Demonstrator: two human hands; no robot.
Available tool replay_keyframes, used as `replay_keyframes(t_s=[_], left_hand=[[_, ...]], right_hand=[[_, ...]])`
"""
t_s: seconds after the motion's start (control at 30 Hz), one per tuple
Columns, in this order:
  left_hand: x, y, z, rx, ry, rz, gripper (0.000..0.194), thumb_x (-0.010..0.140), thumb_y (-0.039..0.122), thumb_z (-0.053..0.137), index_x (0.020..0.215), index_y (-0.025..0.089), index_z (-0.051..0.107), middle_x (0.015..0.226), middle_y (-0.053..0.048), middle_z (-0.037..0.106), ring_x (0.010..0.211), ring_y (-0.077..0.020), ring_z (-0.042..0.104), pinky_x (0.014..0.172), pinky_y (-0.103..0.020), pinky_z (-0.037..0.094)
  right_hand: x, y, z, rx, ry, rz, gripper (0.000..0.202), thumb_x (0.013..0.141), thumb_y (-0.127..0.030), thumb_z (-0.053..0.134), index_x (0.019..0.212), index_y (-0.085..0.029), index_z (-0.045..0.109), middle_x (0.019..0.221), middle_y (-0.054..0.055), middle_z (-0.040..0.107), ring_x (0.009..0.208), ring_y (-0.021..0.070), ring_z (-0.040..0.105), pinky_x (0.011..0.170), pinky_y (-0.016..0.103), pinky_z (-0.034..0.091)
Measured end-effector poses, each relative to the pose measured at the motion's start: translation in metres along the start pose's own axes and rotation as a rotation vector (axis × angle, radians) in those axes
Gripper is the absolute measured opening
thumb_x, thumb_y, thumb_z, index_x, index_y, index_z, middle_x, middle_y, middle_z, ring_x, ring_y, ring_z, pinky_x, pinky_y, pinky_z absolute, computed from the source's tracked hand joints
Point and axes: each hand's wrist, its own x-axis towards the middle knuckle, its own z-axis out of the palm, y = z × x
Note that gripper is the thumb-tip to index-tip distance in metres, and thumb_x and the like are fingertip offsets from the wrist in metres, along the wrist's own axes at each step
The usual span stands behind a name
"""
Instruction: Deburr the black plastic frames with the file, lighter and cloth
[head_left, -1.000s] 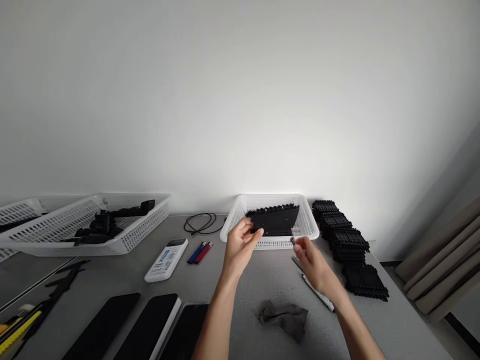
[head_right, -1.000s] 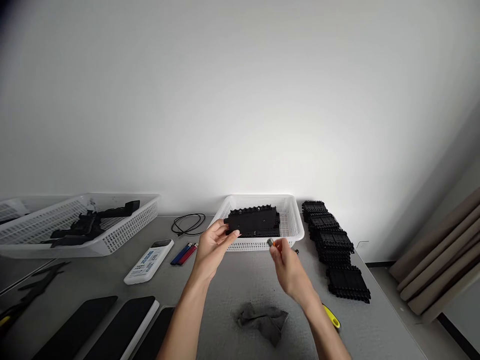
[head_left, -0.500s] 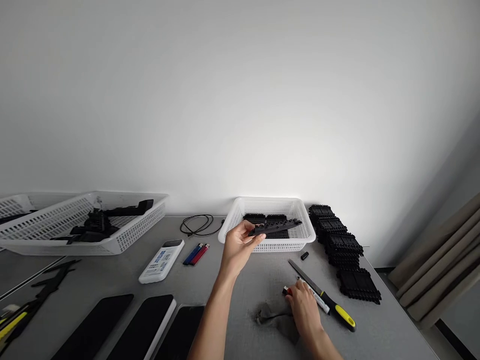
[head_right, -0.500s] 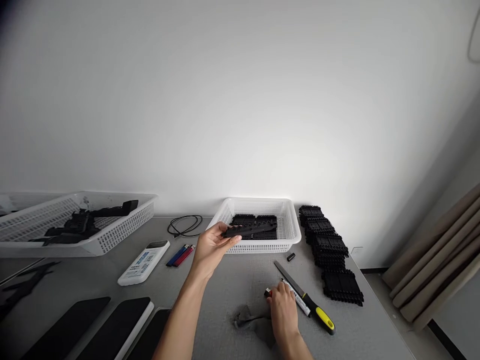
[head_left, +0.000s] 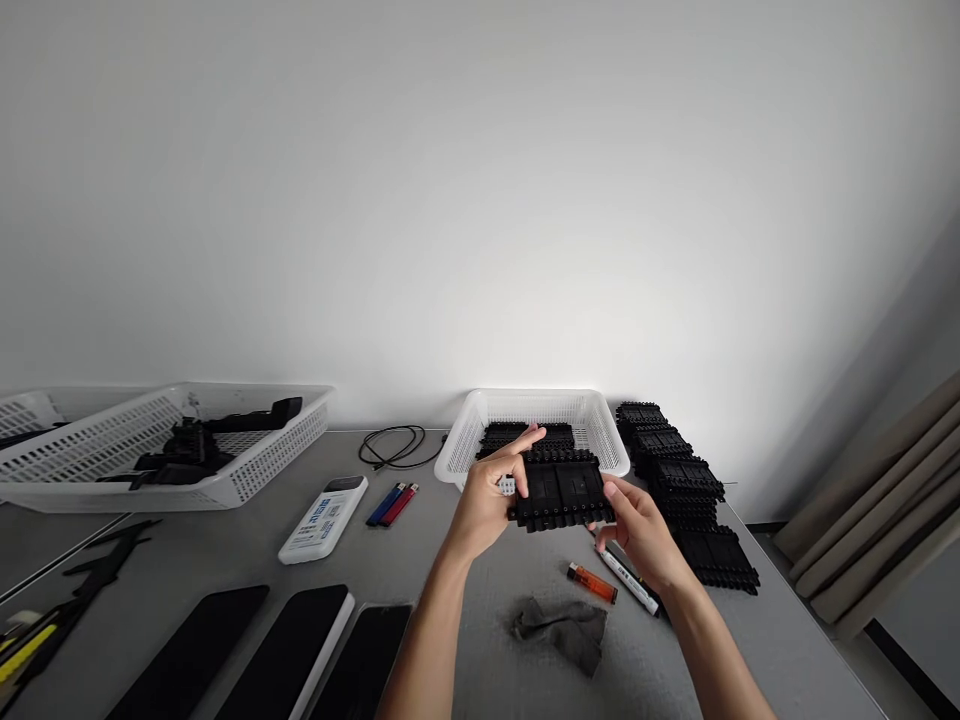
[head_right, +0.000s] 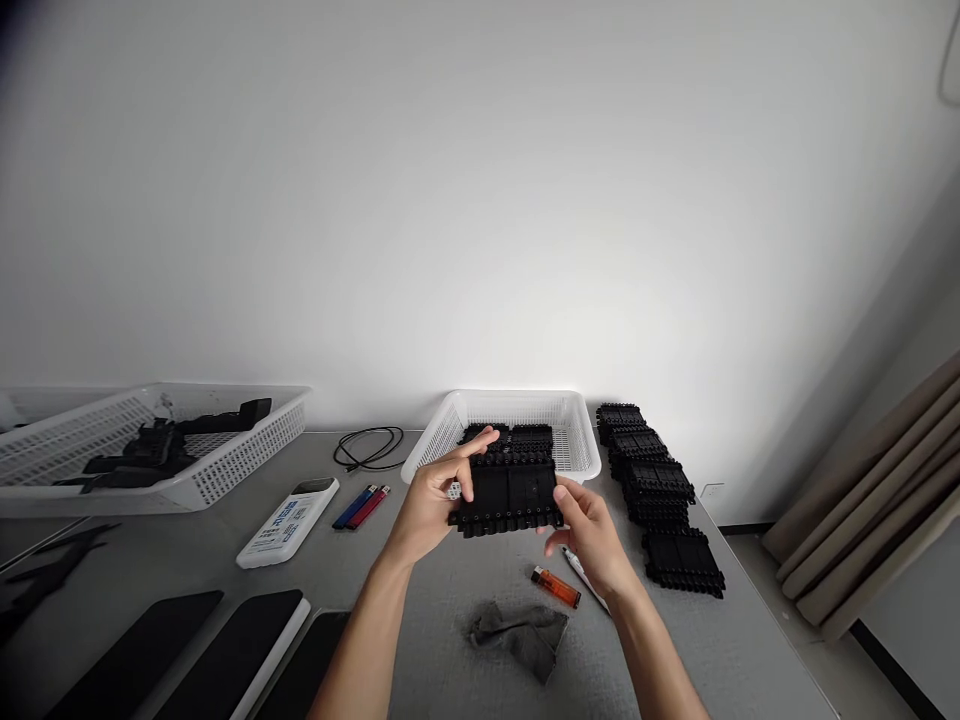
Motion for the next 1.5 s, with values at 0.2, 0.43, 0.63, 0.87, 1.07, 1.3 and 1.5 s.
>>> replay_keyframes(t_s=[0.2,0.43,0.63,0.87,1.07,1.3,1.5], left_hand=[[0.0,0.003,0.0,-0.288,0.066,-0.126,0.035,0.08,0.027,0.067,0.115,0.025,0.062,0.153,-0.015,0.044,0.126,-0.0326,0.057,0.089,-0.039,0.053],[0.002,-0.006,0.009,-0.131,0.036,-0.522,0.068,0.078,0.044,0.071,0.137,0.016,0.051,0.099,-0.012,0.074,0.096,-0.0267,0.068,0.074,-0.031,0.051],[0.001,-0.016,0.003,-0.098,0.075,-0.447,0.055,0.08,0.043,0.07,0.126,0.016,0.057,0.087,-0.007,0.073,0.088,-0.0226,0.068,0.079,-0.031,0.048],[0.001,-0.008,0.001,-0.106,0.079,-0.445,0.05,0.078,0.042,0.07,0.119,0.015,0.06,0.083,-0.005,0.071,0.082,-0.0215,0.068,0.074,-0.029,0.047],[0.0,-0.007,0.0,-0.141,0.105,-0.44,0.049,0.078,0.039,0.072,0.119,0.016,0.06,0.084,-0.005,0.072,0.082,-0.0201,0.068,0.075,-0.028,0.048],[-0.001,-0.006,-0.001,-0.133,0.148,-0.426,0.048,0.077,0.038,0.073,0.119,0.017,0.062,0.08,-0.004,0.073,0.079,-0.0197,0.069,0.074,-0.029,0.05],[0.002,0.001,-0.004,-0.211,0.255,-0.427,0.047,0.071,0.04,0.077,0.11,0.015,0.066,0.084,-0.009,0.076,0.088,-0.0245,0.071,0.081,-0.033,0.053]], right_hand=[[0.007,0.0,0.002,0.042,0.159,-0.033,0.035,0.077,-0.048,0.074,0.087,-0.02,0.057,0.066,-0.007,0.049,0.043,0.0054,0.042,0.035,0.017,0.036],[0.006,-0.006,-0.003,-0.175,0.148,-0.147,0.037,0.083,-0.057,0.064,0.092,-0.023,0.053,0.081,0.0,0.058,0.069,0.0145,0.055,0.051,0.025,0.053],[-0.034,0.029,-0.04,-0.873,0.315,-0.064,0.04,0.093,-0.054,0.046,0.107,-0.021,0.064,0.105,0.01,0.067,0.089,0.0239,0.064,0.073,0.034,0.051],[-0.078,0.093,-0.093,-1.399,0.359,0.242,0.035,0.095,-0.038,0.039,0.102,-0.02,0.067,0.101,0.012,0.07,0.1,0.0291,0.063,0.076,0.035,0.045],[-0.074,0.107,-0.103,-1.522,0.346,0.257,0.021,0.092,-0.029,0.047,0.093,-0.02,0.066,0.098,0.011,0.071,0.097,0.0272,0.065,0.076,0.034,0.043],[-0.08,0.117,-0.098,-1.646,0.384,0.176,0.012,0.093,-0.02,0.047,0.088,-0.019,0.058,0.088,0.013,0.07,0.089,0.0292,0.068,0.073,0.035,0.043],[-0.107,0.1,-0.095,-1.32,0.449,0.255,0.019,0.095,-0.036,0.037,0.098,-0.023,0.051,0.08,0.01,0.071,0.069,0.0268,0.067,0.067,0.035,0.045]])
